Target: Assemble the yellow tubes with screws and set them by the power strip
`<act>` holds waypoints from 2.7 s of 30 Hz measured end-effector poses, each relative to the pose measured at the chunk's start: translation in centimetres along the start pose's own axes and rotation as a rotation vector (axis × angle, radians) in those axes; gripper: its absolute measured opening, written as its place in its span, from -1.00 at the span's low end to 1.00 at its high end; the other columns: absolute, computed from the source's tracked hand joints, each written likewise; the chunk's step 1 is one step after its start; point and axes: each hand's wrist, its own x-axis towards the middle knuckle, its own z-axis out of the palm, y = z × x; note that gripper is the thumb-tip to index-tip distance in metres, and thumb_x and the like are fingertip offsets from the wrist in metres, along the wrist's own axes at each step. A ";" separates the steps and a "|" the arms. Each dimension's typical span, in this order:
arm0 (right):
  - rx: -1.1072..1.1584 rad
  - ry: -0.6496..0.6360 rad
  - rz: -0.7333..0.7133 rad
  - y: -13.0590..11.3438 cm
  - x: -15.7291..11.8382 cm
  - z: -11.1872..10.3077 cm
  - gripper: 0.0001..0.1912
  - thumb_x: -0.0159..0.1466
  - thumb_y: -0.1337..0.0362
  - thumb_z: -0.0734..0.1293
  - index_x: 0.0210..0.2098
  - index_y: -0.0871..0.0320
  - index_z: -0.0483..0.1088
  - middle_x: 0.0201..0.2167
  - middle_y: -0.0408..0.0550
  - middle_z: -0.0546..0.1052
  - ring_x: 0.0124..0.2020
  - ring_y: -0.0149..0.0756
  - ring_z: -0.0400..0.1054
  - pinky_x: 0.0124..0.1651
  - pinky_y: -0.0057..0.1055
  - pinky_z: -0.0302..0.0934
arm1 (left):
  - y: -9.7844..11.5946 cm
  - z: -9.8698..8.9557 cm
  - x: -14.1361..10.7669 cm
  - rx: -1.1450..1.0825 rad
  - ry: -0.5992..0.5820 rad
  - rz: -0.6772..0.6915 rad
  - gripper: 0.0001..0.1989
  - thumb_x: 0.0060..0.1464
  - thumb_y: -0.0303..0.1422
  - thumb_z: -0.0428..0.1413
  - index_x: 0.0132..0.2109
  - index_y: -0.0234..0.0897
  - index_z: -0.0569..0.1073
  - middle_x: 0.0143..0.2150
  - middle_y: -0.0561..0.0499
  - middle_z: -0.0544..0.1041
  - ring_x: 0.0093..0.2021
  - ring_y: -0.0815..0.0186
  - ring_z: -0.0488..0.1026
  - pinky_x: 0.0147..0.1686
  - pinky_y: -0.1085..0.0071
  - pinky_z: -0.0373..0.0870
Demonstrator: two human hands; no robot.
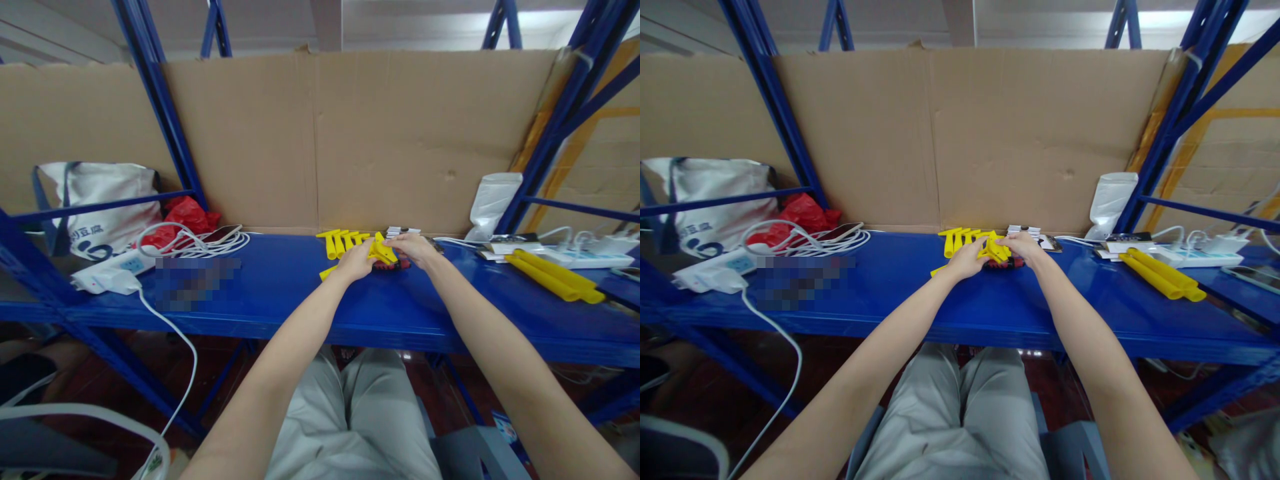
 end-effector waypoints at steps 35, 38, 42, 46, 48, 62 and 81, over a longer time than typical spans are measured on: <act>-0.049 -0.023 -0.013 0.1 -0.3 0.4 -0.62 -0.03 0.06 0.45 -0.65 0.18 0.27 -0.81 -0.29 0.15 -0.73 -0.59 -0.09 -0.72 -0.57 -0.26 | 0.0 -0.1 0.1 -0.155 0.089 0.011 -0.70 0.14 -0.44 0.02 0.02 -0.26 0.41 0.08 -0.08 0.46 0.12 0.22 0.35 0.11 0.30 0.26; -0.029 -0.044 -0.006 0.4 0.0 0.3 -0.59 -0.04 0.06 0.46 -0.66 0.19 0.23 -0.80 -0.27 0.17 -0.74 -0.61 -0.07 -0.72 -0.59 -0.25 | 0.2 -0.2 0.0 -0.156 0.083 -0.008 -0.71 0.14 -0.43 0.03 0.01 -0.25 0.42 0.08 -0.08 0.46 0.11 0.21 0.36 0.10 0.28 0.27; 0.031 -0.075 0.007 0.5 0.1 0.3 -0.57 -0.05 0.07 0.48 -0.66 0.18 0.20 -0.79 -0.27 0.18 -0.74 -0.61 -0.07 -0.73 -0.59 -0.26 | 0.2 -0.2 0.0 -0.151 0.092 -0.020 -0.73 0.13 -0.43 0.03 0.00 -0.27 0.42 0.06 -0.09 0.47 0.10 0.21 0.37 0.08 0.29 0.29; 0.067 -0.084 0.042 0.4 -0.1 0.4 -0.57 -0.03 0.10 0.48 -0.67 0.18 0.18 -0.79 -0.27 0.18 -0.74 -0.62 -0.08 -0.73 -0.59 -0.26 | 0.0 0.0 0.1 -0.142 0.098 -0.013 -0.74 0.13 -0.42 0.03 -0.02 -0.27 0.42 0.04 -0.11 0.48 0.09 0.20 0.37 0.08 0.28 0.29; 0.067 -0.084 0.050 0.3 -0.1 0.5 -0.57 -0.02 0.11 0.48 -0.68 0.18 0.18 -0.78 -0.27 0.18 -0.74 -0.62 -0.08 -0.73 -0.58 -0.26 | -0.1 0.0 0.1 -0.135 0.093 -0.015 -0.75 0.13 -0.42 0.03 -0.03 -0.25 0.42 0.04 -0.10 0.48 0.09 0.20 0.37 0.07 0.27 0.29; 0.136 -0.152 0.131 -0.1 -0.4 0.0 -0.70 0.00 0.25 0.47 -0.57 0.20 0.25 -0.75 -0.27 0.22 -0.74 -0.61 -0.03 -0.72 -0.62 -0.18 | -0.2 -0.1 0.1 -0.119 0.094 0.001 -0.78 0.13 -0.43 0.02 -0.06 -0.24 0.42 0.00 -0.07 0.49 0.06 0.21 0.39 0.05 0.30 0.30; -0.458 0.273 0.001 1.8 1.6 -4.2 -0.83 0.15 0.32 0.28 -0.55 0.24 0.35 -0.63 -0.09 0.38 -0.61 -0.48 0.19 -0.54 -0.54 0.04 | -0.6 0.7 0.5 -0.167 0.095 0.048 -0.71 0.12 -0.45 0.05 0.00 -0.30 0.46 0.05 -0.08 0.48 0.09 0.23 0.37 0.12 0.33 0.24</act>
